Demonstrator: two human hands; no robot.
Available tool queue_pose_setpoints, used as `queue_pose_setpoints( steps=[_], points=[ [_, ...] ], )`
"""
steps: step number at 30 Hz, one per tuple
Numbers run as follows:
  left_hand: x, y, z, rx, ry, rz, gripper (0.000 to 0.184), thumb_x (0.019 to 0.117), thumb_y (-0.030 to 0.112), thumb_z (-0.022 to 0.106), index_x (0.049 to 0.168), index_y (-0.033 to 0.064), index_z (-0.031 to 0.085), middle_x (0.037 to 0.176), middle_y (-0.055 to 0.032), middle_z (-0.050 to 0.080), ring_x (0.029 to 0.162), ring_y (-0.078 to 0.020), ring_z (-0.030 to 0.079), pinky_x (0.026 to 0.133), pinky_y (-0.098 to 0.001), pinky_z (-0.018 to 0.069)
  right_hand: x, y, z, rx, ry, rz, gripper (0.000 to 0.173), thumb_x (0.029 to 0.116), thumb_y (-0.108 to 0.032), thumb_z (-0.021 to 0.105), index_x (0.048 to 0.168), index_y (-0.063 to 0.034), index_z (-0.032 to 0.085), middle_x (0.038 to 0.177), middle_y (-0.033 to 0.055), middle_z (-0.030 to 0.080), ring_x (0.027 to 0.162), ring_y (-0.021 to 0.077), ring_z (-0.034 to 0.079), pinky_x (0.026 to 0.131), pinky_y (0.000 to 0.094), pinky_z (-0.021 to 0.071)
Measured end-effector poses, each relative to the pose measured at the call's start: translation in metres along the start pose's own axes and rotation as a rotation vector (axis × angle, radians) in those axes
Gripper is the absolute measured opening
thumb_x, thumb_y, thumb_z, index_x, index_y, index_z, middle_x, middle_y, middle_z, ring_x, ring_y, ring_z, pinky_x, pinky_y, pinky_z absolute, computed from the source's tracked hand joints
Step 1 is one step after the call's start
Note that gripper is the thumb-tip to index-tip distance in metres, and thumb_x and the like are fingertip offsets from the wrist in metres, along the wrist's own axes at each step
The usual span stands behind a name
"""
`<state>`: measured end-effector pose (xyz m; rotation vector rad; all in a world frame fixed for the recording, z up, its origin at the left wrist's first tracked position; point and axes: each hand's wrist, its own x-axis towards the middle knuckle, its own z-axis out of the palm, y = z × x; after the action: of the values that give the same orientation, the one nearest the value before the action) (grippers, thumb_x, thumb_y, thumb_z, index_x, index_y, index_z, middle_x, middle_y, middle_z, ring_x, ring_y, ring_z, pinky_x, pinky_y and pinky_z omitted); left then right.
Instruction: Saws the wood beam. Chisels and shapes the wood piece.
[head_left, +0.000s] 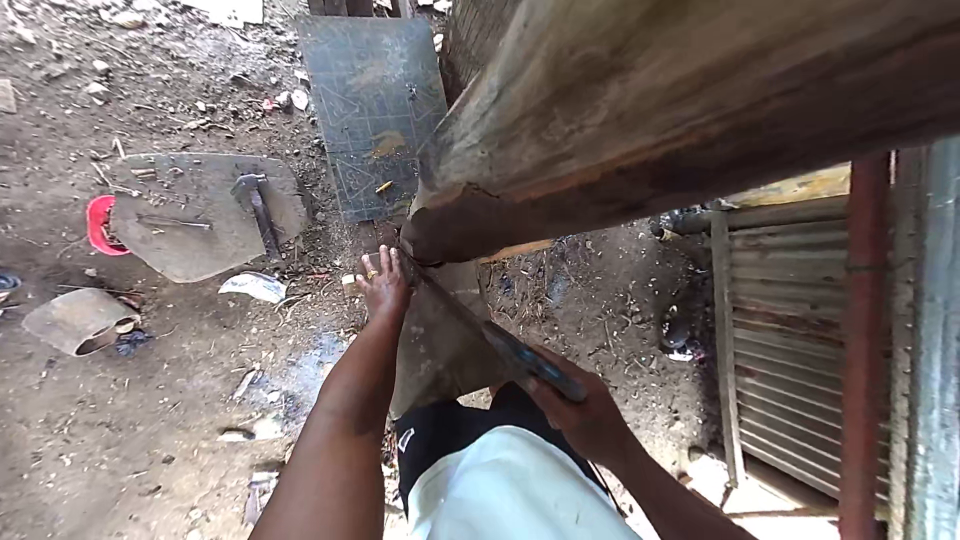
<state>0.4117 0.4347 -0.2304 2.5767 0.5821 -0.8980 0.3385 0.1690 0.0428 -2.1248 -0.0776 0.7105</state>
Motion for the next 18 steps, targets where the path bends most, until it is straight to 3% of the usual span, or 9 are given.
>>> queue_pose_setpoints(
  steps=[3,5,7,10,12,16,18],
  points=[
    [-0.003,0.001,0.004,-0.003,-0.018,-0.003,0.114,0.0822,0.041,0.085,0.167,0.0174,0.013,0.175,-0.0038,0.002,0.157,-0.0466,0.007,0.114,-0.0782,0.0238,0.048,0.003,0.03,-0.034,-0.017,0.019,0.045,0.0991,-0.018,0.063,0.143,-0.0097,0.06,0.117,0.0043,0.074,0.084,0.008,0.071,0.073,0.0294,0.062],
    [-0.002,-0.002,0.001,-0.013,-0.012,-0.004,0.114,0.0827,0.042,0.085,0.167,0.0176,0.012,0.175,-0.0047,0.001,0.157,-0.0477,0.008,0.114,-0.0784,0.0234,0.06,-0.002,0.036,-0.027,-0.028,0.041,0.046,0.0987,-0.02,0.063,0.143,-0.0112,0.061,0.112,0.0048,0.074,0.076,0.0096,0.069,0.067,0.0307,0.0603],
    [-0.001,-0.003,0.001,-0.008,-0.021,0.011,0.114,0.0827,0.045,0.084,0.167,0.0176,0.012,0.175,-0.0056,0.001,0.157,-0.0474,0.008,0.114,-0.078,0.0229,0.03,-0.006,0.017,-0.062,-0.037,0.022,0.047,0.0998,-0.02,0.064,0.145,-0.0107,0.059,0.116,0.0026,0.074,0.083,0.0076,0.071,0.073,0.0296,0.0626],
    [0.0,-0.005,0.008,-0.009,-0.033,0.02,0.127,0.0741,0.045,0.09,0.168,0.017,0.009,0.175,-0.0061,-0.003,0.157,-0.0477,0.003,0.115,-0.0778,0.0206,-0.018,-0.018,-0.014,-0.052,0.0,0.035,0.047,0.0994,-0.018,0.064,0.145,-0.0107,0.059,0.103,0.0007,0.074,0.064,0.008,0.065,0.056,0.0282,0.0593],
    [0.001,-0.002,0.009,0.013,-0.038,0.014,0.133,0.0698,0.046,0.092,0.168,0.017,0.007,0.175,-0.0072,-0.005,0.157,-0.0485,0.002,0.115,-0.0783,0.0205,-0.01,-0.021,-0.01,-0.033,0.015,0.044,0.045,0.0991,-0.016,0.064,0.144,-0.0101,0.06,0.102,0.0012,0.074,0.063,0.0084,0.065,0.055,0.028,0.0587],
    [-0.002,0.004,0.005,0.021,-0.073,-0.023,0.135,0.069,0.044,0.093,0.168,0.0186,0.004,0.175,-0.0052,-0.008,0.158,-0.0466,-0.001,0.116,-0.0774,0.0179,0.069,-0.003,0.03,-0.117,-0.037,0.003,0.044,0.0986,-0.019,0.063,0.141,-0.0078,0.061,0.115,0.0064,0.074,0.09,0.0102,0.072,0.081,0.0322,0.0616],
    [-0.001,0.0,0.005,0.019,-0.061,-0.024,0.136,0.0689,0.045,0.093,0.168,0.0196,0.004,0.175,-0.0044,-0.007,0.158,-0.0449,-0.001,0.117,-0.0764,0.018,0.07,-0.005,0.027,-0.16,-0.065,-0.009,0.046,0.0993,-0.022,0.063,0.144,-0.01,0.06,0.119,0.0047,0.074,0.098,0.0091,0.072,0.088,0.0316,0.0611]
  ],
)
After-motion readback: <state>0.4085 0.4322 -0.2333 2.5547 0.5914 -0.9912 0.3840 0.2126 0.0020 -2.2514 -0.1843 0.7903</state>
